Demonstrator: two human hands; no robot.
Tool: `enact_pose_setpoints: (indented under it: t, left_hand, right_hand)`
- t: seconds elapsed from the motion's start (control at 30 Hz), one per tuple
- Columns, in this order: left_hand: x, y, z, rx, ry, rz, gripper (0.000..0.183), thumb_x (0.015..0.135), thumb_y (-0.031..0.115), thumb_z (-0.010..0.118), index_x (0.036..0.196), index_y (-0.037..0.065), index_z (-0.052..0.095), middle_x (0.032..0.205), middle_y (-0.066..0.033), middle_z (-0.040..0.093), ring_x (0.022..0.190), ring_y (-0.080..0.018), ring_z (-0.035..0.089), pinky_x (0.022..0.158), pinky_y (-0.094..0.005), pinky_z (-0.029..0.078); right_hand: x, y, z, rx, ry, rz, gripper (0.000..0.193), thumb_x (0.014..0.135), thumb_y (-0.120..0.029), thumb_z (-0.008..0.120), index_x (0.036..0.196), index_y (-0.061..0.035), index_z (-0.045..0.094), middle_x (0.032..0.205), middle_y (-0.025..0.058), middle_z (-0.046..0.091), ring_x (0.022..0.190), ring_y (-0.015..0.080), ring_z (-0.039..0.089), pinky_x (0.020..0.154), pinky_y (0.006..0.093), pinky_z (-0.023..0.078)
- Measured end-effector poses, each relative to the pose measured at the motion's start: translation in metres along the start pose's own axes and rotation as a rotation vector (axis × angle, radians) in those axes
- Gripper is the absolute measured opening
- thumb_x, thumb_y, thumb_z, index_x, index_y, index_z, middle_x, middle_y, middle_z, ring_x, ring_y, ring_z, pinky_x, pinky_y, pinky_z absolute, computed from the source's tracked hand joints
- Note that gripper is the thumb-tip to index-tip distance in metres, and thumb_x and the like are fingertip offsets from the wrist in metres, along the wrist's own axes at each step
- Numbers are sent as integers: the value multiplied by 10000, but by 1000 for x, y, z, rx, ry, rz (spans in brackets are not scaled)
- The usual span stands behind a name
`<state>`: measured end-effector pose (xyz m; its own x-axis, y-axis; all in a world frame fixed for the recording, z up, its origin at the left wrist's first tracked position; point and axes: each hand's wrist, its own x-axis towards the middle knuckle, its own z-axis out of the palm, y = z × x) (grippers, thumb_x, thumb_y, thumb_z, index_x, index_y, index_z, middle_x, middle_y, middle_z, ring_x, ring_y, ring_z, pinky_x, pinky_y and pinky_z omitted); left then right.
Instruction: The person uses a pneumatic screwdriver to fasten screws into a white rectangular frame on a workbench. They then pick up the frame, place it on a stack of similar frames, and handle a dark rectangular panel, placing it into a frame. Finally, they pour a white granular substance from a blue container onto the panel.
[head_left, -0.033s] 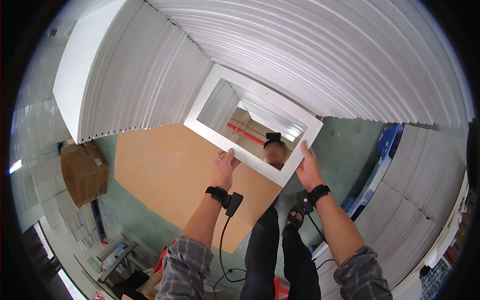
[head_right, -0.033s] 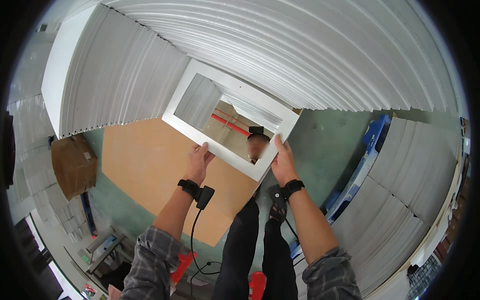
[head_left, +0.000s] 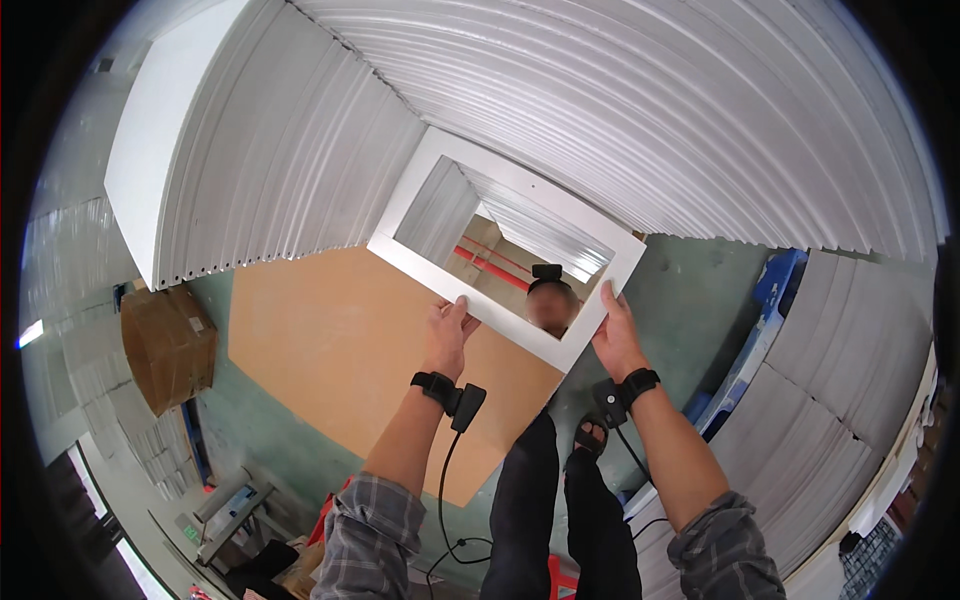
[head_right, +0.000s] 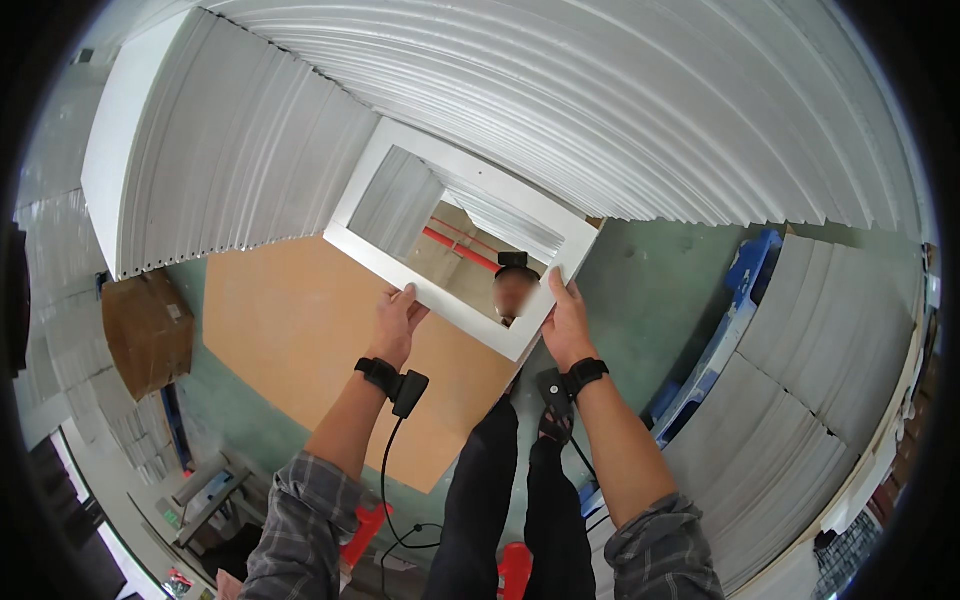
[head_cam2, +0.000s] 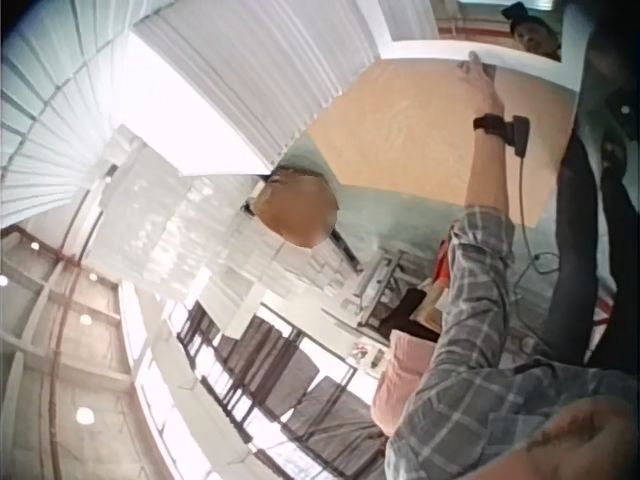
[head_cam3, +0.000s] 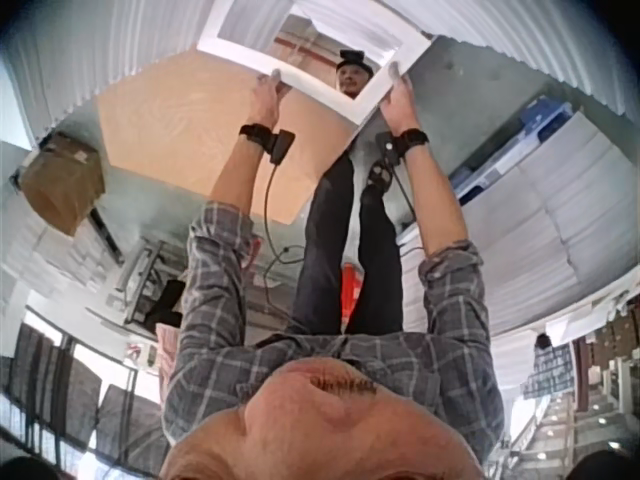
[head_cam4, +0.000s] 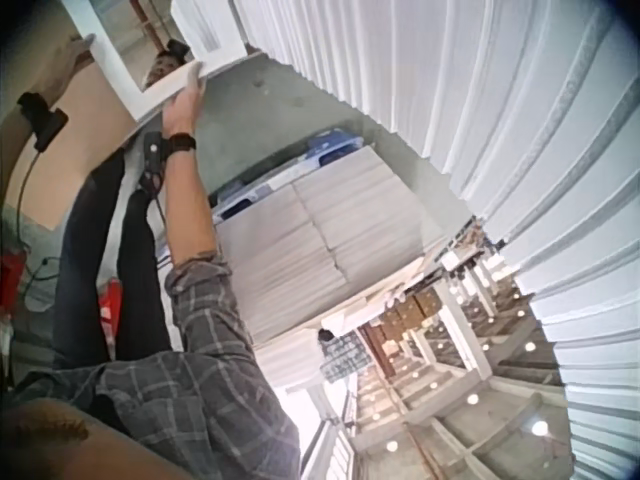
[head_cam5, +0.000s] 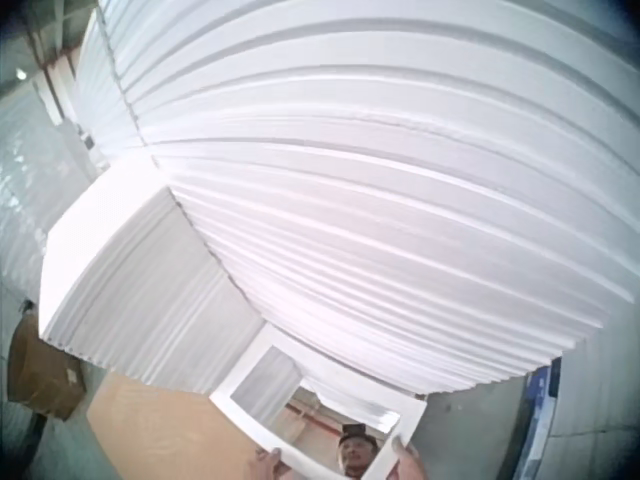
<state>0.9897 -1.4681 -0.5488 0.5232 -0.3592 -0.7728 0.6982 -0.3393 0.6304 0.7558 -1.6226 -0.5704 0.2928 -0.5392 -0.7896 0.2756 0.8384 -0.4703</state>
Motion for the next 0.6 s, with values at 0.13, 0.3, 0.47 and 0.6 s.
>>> enact_pose_setpoints:
  t: [0.13, 0.3, 0.47, 0.6]
  left_hand:
    - [9, 0, 2, -11, 35, 7, 372, 1034, 142, 584, 1307, -57, 429, 1232, -181, 583, 1104, -278, 644, 1018, -416, 560]
    - [16, 3, 12, 45, 154, 31, 357, 1005, 83, 600, 1289, -55, 433, 1251, -191, 563, 1100, -271, 633, 951, -405, 590]
    - [18, 6, 22, 151, 238, 46, 343, 982, 54, 606, 1277, -41, 459, 1243, -157, 564, 1098, -252, 611, 937, -399, 571]
    - [17, 6, 19, 130, 139, -27, 293, 994, 42, 555, 1270, -30, 487, 1247, -139, 557, 1172, -277, 582, 1041, -462, 516]
  right_hand:
    - [7, -1, 11, 5, 12, 6, 354, 1025, -359, 661, 1252, -104, 569, 1006, -20, 601, 923, 123, 634, 838, 341, 546]
    - [18, 2, 23, -49, 57, -53, 364, 1013, -350, 683, 1233, -79, 582, 1014, -20, 614, 898, 110, 620, 809, 318, 532]
    - [19, -5, 27, -730, 160, -138, 536, 959, -399, 705, 1240, 36, 567, 1158, 149, 626, 1044, 260, 624, 925, 390, 511]
    - [12, 1, 24, -1192, 281, -447, 709, 899, -354, 740, 1367, 116, 489, 1288, 311, 531, 1290, 442, 454, 1070, 461, 420]
